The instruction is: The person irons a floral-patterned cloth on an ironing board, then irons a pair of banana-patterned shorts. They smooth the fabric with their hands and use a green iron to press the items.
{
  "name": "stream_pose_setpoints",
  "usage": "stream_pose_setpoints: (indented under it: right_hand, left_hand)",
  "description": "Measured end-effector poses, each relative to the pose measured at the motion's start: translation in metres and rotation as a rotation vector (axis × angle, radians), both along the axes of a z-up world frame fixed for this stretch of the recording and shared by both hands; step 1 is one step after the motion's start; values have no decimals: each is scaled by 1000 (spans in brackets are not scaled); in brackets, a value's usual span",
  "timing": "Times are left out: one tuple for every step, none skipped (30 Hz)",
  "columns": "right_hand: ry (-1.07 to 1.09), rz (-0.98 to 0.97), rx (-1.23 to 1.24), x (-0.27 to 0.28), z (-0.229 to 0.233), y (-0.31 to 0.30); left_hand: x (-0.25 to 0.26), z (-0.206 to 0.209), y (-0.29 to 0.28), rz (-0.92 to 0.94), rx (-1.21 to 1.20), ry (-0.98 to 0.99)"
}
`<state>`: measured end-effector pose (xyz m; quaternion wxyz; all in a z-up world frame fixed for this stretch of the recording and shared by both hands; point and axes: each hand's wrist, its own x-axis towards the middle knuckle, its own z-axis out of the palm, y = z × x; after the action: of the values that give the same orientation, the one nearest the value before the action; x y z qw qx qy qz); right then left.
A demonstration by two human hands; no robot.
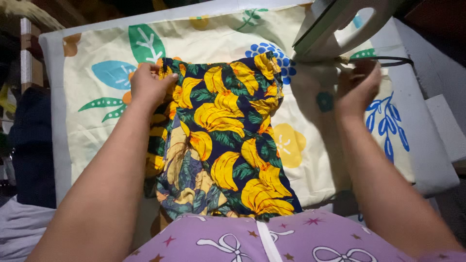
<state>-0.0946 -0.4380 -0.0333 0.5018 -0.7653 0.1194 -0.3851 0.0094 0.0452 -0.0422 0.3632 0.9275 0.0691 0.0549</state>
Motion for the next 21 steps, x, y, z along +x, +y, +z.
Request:
stream_pose_setpoints:
  right_hand:
    - [-22, 6, 232, 9, -3, -19]
    - [-43, 13, 463, 18, -6, -34]
    - [-73, 39, 496, 27, -8, -46]
    - [-102, 64, 529, 36, -10, -55]
    - [-132, 93, 561, 44, -9, -61]
    - [-103, 84, 276, 52, -7, -64]
    - [-73, 74, -8, 58, -4, -63]
    - [-44, 60, -292, 62, 0, -61]
    - [-54, 220, 24, 64, 6, -60]
    - [-62, 375, 342, 66, 15, -60]
    - [-67, 526, 662, 68, 23, -58]
    - [-6, 469, 561, 71, 30, -54]
    - [54, 411, 460, 75, 36, -51]
    - [113, 352, 360, 77, 40, -49]
    - [79, 404, 377, 75, 42, -48]
    - [44, 456, 395, 74, 43, -48]
    - [10, 507, 412, 75, 43, -48]
    - [-38, 570, 447, 76, 43, -48]
    - [-87, 632, 480, 80, 43, -47]
    - [-137, 694, 513, 83, 44, -47]
    - [-116, 642, 495, 83, 45, -45]
  left_hand:
    - [-1, 2, -2, 15, -22, 49]
    - [-3, 4, -5, 30, -44, 98]
    - [-4, 6, -8, 33, -20, 83]
    - [-5, 9, -11, 36, 4, 69]
    - [-6, 11, -13, 41, 27, 53]
    - [-6, 13, -15, 40, 8, 32]
    - [-7, 13, -16, 43, -11, 12]
    - [-8, 13, -17, 45, -30, -8]
    - [-7, 13, -16, 43, -31, -3]
    - [-7, 13, -15, 41, -32, 2]
    - [-6, 11, -14, 40, -33, 6]
    - [-4, 10, -12, 50, -43, 9]
    - [-2, 7, -12, 60, -53, 13]
    - [-1, 4, -11, 70, -63, 17]
    - [1, 1, -10, 67, -50, 0]
    - [4, -1, -8, 64, -36, -17]
    - [5, -3, -6, 60, -23, -33]
    - [6, -5, -5, 60, -38, -27]
    - [6, -6, -5, 58, -54, -22]
    - [6, -7, -4, 57, -70, -17]
    - [6, -7, -5, 57, -60, -7]
